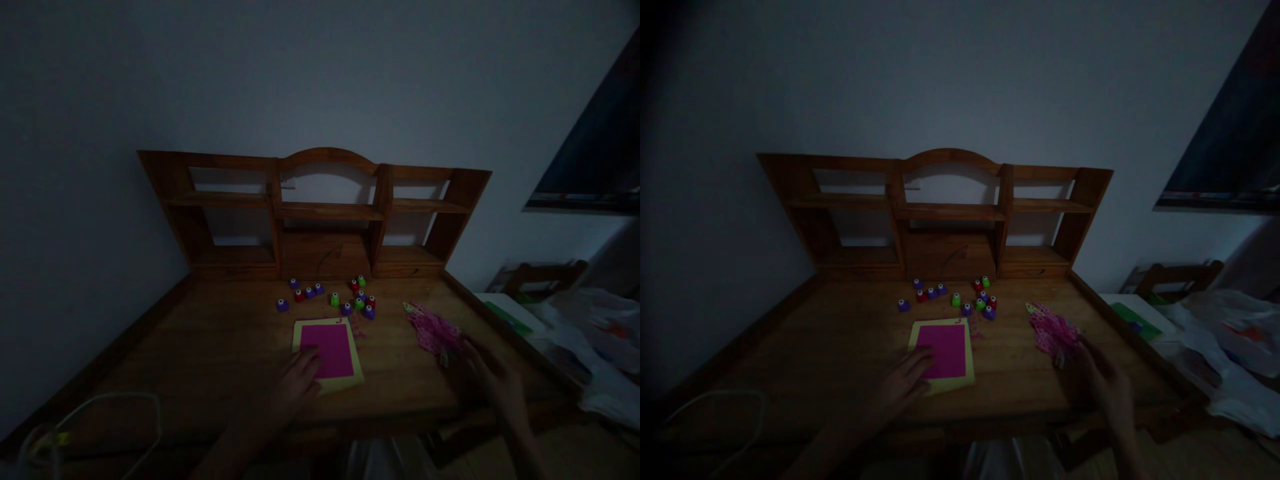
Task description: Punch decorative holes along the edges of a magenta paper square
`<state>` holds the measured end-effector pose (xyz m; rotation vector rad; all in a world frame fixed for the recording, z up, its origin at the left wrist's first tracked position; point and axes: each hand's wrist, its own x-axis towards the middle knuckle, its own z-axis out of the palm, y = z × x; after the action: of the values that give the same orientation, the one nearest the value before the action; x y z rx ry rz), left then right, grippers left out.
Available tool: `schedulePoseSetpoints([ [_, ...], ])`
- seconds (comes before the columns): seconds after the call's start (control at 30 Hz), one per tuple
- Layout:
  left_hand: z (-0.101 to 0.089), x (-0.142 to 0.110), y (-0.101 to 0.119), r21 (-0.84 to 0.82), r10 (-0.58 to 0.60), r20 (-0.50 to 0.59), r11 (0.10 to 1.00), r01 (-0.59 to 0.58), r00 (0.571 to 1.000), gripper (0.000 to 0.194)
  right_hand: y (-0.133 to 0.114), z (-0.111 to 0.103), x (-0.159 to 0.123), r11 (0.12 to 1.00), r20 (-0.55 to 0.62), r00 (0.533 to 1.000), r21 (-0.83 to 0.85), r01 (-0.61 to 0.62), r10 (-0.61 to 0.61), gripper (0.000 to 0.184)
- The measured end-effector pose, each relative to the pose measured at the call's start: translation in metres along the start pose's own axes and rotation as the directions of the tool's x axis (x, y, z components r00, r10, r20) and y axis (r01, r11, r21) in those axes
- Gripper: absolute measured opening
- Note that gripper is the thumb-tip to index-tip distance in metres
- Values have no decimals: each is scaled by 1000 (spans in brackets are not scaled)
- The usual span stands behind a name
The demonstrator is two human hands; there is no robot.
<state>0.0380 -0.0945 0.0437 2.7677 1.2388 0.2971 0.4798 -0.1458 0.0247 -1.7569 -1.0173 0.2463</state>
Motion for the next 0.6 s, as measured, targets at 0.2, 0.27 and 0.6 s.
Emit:
schedulePoseSetpoints([
  [0.2,-12,21,7,141,85,203,983,-115,975,36,11,-2,-10,993,-5,997,-84,82,-83,50],
  [0.27,-10,24,14,219,100,229,964,-151,968,41,12,0,-13,993,-27,995,-72,89,-91,49],
  [0.6,20,17,-2,283,64,139,954,-102,988,57,-5,7,-18,968,-208,950,-137,209,-235,44],
])
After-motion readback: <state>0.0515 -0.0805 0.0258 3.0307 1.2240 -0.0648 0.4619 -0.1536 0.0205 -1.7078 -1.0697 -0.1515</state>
